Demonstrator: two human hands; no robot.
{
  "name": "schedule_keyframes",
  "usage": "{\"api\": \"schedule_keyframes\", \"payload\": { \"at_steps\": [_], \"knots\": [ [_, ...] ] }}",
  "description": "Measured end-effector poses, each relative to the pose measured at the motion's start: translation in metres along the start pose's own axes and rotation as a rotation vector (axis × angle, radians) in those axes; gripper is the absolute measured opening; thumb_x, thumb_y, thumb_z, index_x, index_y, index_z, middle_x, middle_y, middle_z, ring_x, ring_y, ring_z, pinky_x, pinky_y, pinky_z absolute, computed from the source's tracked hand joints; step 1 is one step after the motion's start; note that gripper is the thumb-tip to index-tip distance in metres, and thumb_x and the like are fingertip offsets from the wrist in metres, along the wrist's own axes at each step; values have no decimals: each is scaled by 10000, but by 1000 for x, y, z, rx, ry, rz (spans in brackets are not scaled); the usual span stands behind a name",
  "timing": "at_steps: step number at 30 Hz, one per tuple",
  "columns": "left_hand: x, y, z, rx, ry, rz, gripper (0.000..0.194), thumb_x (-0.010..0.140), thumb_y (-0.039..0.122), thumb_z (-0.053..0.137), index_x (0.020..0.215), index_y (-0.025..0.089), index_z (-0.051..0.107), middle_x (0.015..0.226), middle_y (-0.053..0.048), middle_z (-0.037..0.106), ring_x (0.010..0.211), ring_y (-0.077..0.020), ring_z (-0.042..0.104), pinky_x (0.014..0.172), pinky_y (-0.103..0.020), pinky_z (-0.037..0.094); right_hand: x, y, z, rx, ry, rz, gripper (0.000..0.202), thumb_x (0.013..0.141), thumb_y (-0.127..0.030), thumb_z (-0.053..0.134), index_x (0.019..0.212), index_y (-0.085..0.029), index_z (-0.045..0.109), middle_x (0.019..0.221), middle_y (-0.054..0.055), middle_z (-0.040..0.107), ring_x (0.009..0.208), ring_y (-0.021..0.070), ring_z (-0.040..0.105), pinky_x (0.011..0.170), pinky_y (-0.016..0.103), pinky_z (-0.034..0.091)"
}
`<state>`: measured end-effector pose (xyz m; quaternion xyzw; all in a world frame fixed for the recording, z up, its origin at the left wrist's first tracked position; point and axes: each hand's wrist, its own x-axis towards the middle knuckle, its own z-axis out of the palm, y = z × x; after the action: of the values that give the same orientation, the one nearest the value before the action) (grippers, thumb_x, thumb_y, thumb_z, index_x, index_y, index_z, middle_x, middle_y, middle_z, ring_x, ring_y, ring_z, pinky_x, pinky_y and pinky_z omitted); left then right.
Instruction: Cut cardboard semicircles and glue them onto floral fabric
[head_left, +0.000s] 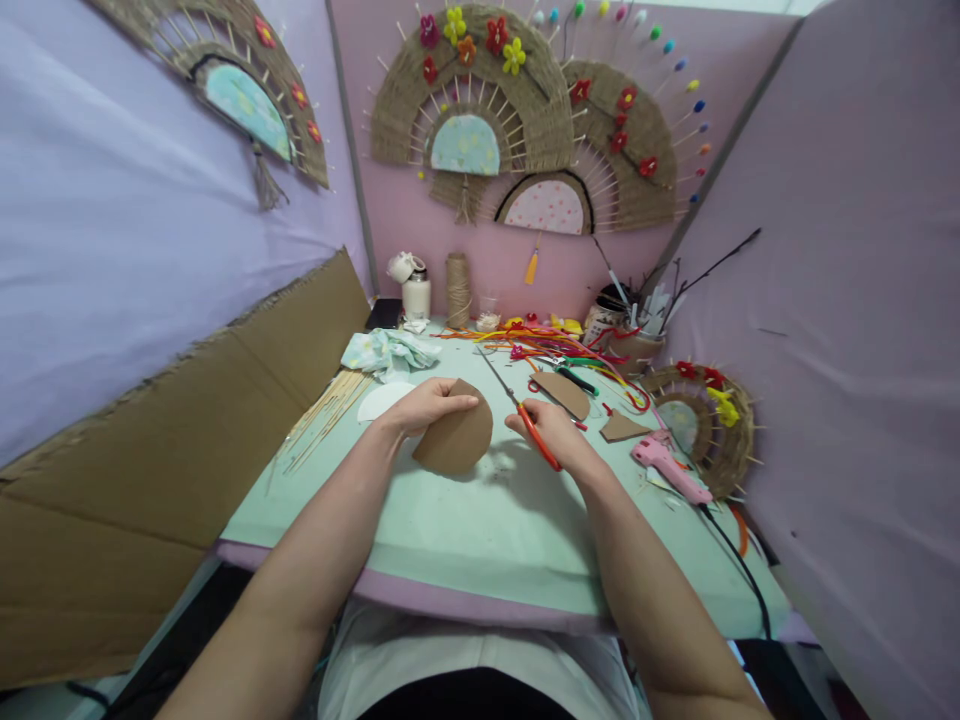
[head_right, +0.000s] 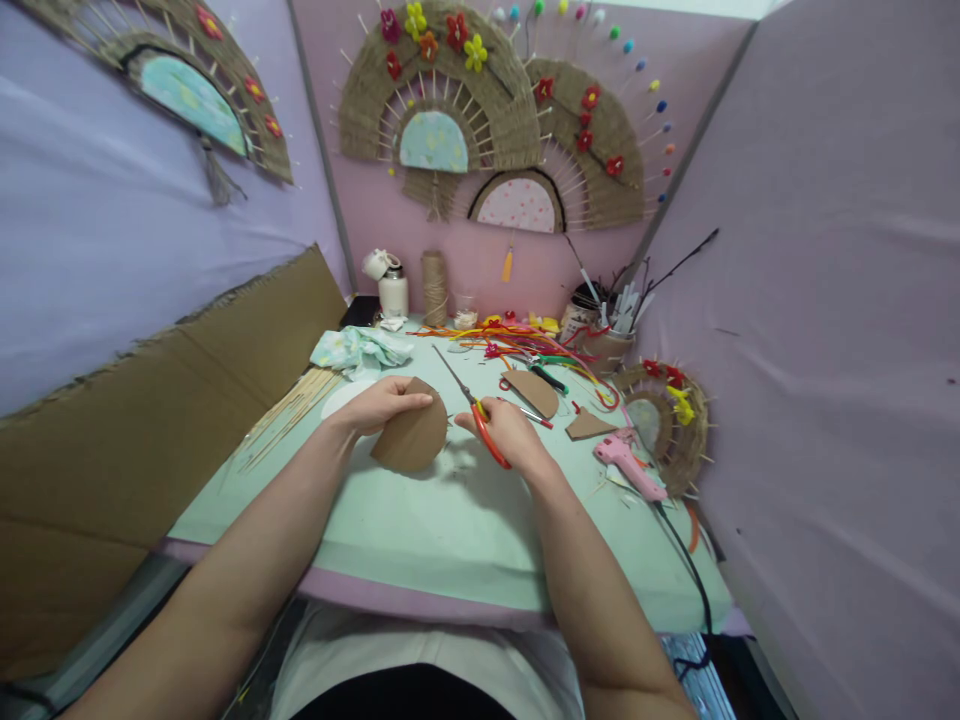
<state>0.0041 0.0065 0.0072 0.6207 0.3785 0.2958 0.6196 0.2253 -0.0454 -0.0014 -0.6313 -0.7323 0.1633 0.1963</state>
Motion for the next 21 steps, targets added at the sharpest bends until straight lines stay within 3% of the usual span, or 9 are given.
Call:
{"api": "schedule_keyframes", "payload": {
  "at_steps": [8,21],
  "knots": [
    [3,-5,-6,-30,9,60,386,666,489,746,865,162,694,899,-56,722,826,-206,640,737,-302,466,-4,-2,-3,44,-91,-12,292,832,-510,530,814,-221,495,723,-17,581,635,141,486,558,228,295],
    [3,-4,-8,51,-44,89,331,721,431,714,924,170,732,932,-59,737,846,-211,646,774,-307,463,-6,0,0,-25,-102,-98,337,811,-555,553,842,-226,485,739,-10,576,649,148,476,564,228,287]
  ]
}}
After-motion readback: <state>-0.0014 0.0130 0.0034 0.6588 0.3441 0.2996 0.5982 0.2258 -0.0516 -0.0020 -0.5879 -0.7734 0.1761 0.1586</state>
